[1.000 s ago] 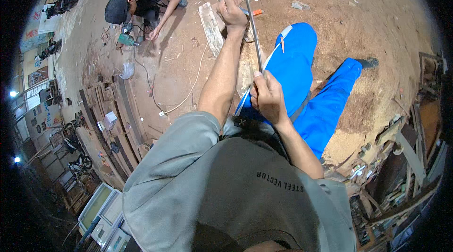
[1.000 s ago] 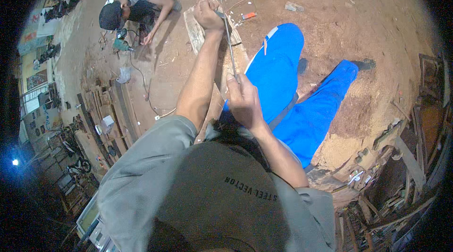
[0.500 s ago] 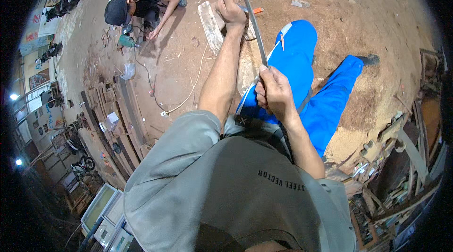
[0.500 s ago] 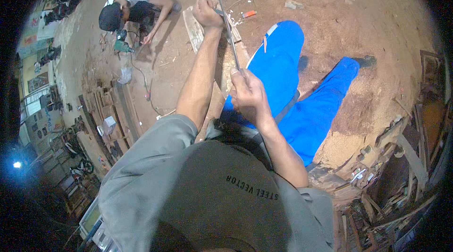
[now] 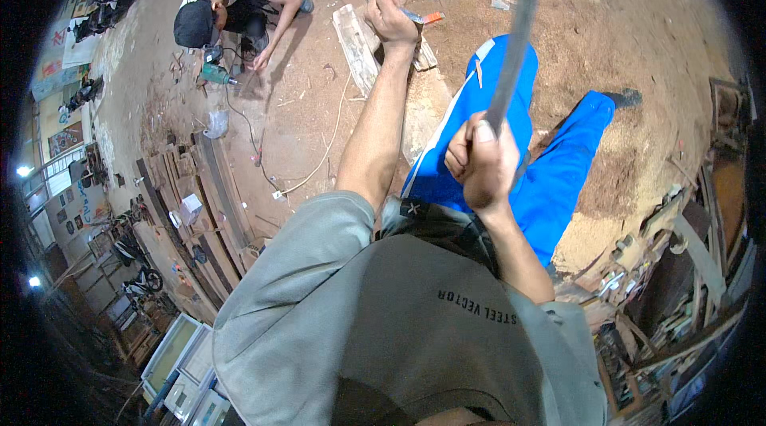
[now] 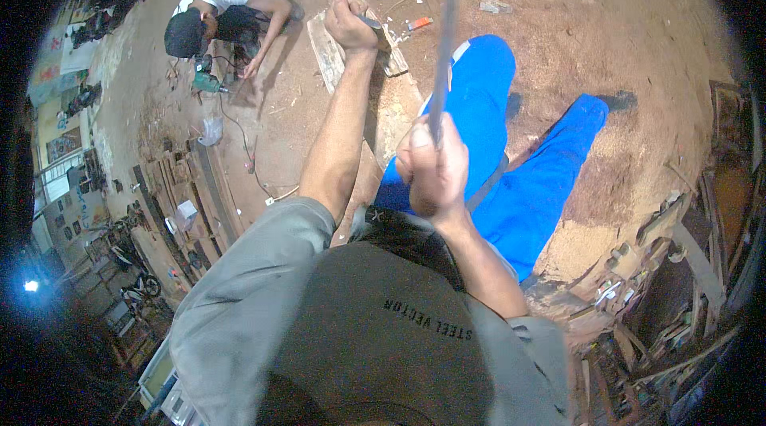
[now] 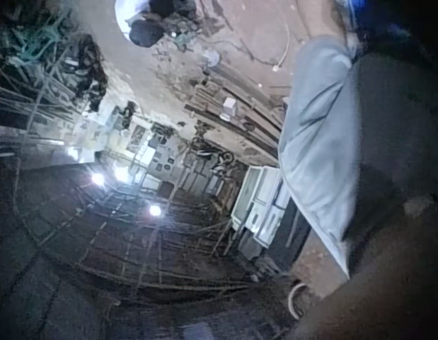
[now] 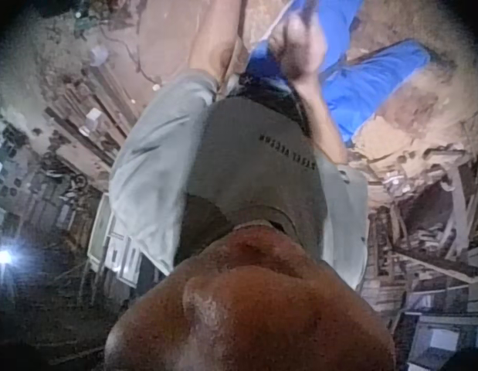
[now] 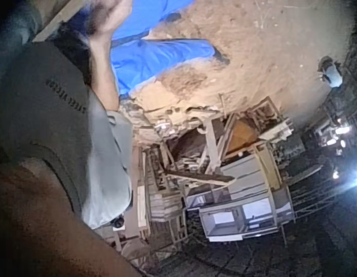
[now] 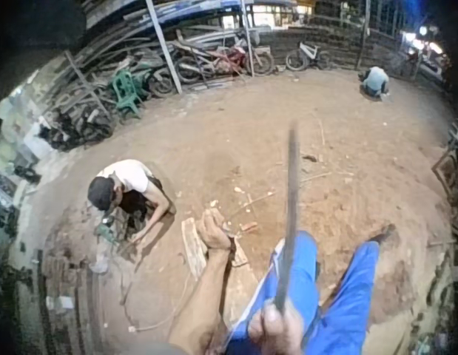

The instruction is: The person carves a small piece of wood using a knife while sitting on the floor, occasionally standing up and moving pieces of wood.

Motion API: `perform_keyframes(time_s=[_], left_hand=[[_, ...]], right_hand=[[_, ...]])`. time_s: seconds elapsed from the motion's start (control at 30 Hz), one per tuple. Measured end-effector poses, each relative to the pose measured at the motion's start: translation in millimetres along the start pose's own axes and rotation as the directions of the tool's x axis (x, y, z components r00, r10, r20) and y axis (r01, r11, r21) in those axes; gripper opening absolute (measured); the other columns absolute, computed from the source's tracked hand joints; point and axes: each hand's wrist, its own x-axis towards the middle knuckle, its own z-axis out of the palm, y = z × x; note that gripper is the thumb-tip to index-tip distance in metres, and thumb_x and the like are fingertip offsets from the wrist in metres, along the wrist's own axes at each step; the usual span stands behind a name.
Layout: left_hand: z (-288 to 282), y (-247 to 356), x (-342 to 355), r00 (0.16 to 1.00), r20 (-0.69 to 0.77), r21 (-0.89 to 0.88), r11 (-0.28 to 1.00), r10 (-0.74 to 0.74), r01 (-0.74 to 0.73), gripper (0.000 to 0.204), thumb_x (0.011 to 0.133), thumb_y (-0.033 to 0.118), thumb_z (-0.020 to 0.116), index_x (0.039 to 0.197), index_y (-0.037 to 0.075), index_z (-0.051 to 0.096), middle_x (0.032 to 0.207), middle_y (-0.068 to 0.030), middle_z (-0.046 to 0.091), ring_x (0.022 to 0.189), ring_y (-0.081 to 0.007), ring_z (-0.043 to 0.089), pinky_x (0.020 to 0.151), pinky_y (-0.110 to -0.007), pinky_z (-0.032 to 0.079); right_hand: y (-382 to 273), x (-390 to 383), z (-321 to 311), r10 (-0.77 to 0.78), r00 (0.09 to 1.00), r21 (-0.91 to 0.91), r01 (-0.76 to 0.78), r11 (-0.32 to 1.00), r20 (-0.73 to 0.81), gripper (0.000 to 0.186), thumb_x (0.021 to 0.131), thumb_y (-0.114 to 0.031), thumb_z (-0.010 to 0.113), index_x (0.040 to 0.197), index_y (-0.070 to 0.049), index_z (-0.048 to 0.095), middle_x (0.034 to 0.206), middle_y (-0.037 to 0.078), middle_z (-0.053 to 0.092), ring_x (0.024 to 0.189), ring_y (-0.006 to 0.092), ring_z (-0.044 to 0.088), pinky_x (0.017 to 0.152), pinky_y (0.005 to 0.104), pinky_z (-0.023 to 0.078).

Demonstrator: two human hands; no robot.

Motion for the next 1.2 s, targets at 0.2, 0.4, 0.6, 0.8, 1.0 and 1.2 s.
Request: perform_keyframes(time_s=[0.2,0.4,0.6,0.8,1.0,1.2], left_hand=[[4.5,11.1,-4.3,0.999,-0.027,0.033,0.998,-0.047,0.048,0.037,0.098,0.018,0.040,0.062,0.011,0.033,0.058,-0.0001,0.036,0.053,-0.0109,0.036,0.049,-0.028,0.031],[-6.1,-2.1,1.5,1.000,-0.017,-0.001,1.000,-0.024,0.024,0.036,0.098,0.019,0.040,0.064,0.010,0.035,0.059,-0.0010,0.038,0.054,-0.0107,0.036,0.049,-0.029,0.031],[-3.5,-2.2,-0.4,0.999,0.031,-0.062,0.998,-0.024,0.026,0.038,0.102,0.018,0.039,0.065,0.009,0.038,0.063,-0.0001,0.039,0.059,-0.0113,0.037,0.055,-0.031,0.033],[-9.0,28.6,-12.9,0.988,0.020,0.269,0.953,-0.151,0.141,0.046,0.108,0.033,0.038,0.071,0.006,0.043,0.067,0.0008,0.042,0.064,-0.0134,0.040,0.060,-0.032,0.034],[-27.9,49.4,-23.3,0.981,0.194,0.450,0.890,-0.011,-0.079,0.054,0.111,0.041,0.030,0.080,0.002,0.051,0.073,-0.0059,0.049,0.071,-0.0174,0.045,0.067,-0.036,0.039],[-60.8,49.5,-20.8,0.915,0.397,0.281,0.941,0.065,-0.189,0.031,0.103,0.029,0.058,0.090,0.001,0.064,0.085,-0.0090,0.064,0.079,-0.0211,0.062,0.074,-0.034,0.048]], right_hand=[[34.3,6.1,-7.3,0.485,0.874,-0.179,-0.473,0.863,0.027,0.025,0.103,-0.028,0.048,0.087,-0.010,0.044,0.061,-0.002,0.042,0.047,0.0086,0.039,0.043,0.0260,0.033],[21.9,4.8,-3.5,0.494,0.869,-0.062,-0.492,0.869,0.036,0.029,0.101,-0.035,0.055,0.096,-0.007,0.052,0.059,-0.003,0.043,0.044,0.0079,0.040,0.040,0.0276,0.032],[22.3,8.2,0.0,0.297,0.955,-0.154,-0.292,0.944,0.014,0.025,0.102,-0.027,0.057,0.095,-0.003,0.055,0.060,-0.003,0.047,0.047,0.0060,0.043,0.042,0.0266,0.033],[27.6,5.3,-14.1,0.451,0.892,-0.084,-0.446,0.891,0.045,0.025,0.100,-0.027,0.059,0.089,-0.006,0.057,0.060,-0.004,0.048,0.049,0.0060,0.044,0.043,0.0261,0.033],[27.7,-6.5,-20.9,0.443,0.895,-0.114,-0.436,0.893,0.045,0.026,0.101,-0.026,0.059,0.083,-0.007,0.054,0.058,-0.003,0.045,0.048,0.0066,0.042,0.042,0.0260,0.033],[21.0,-5.6,-24.0,0.575,0.809,0.082,-0.585,0.807,0.122,0.030,0.103,-0.032,0.053,0.094,-0.004,0.057,0.064,0.001,0.051,0.046,0.0100,0.045,0.042,0.0265,0.036]])
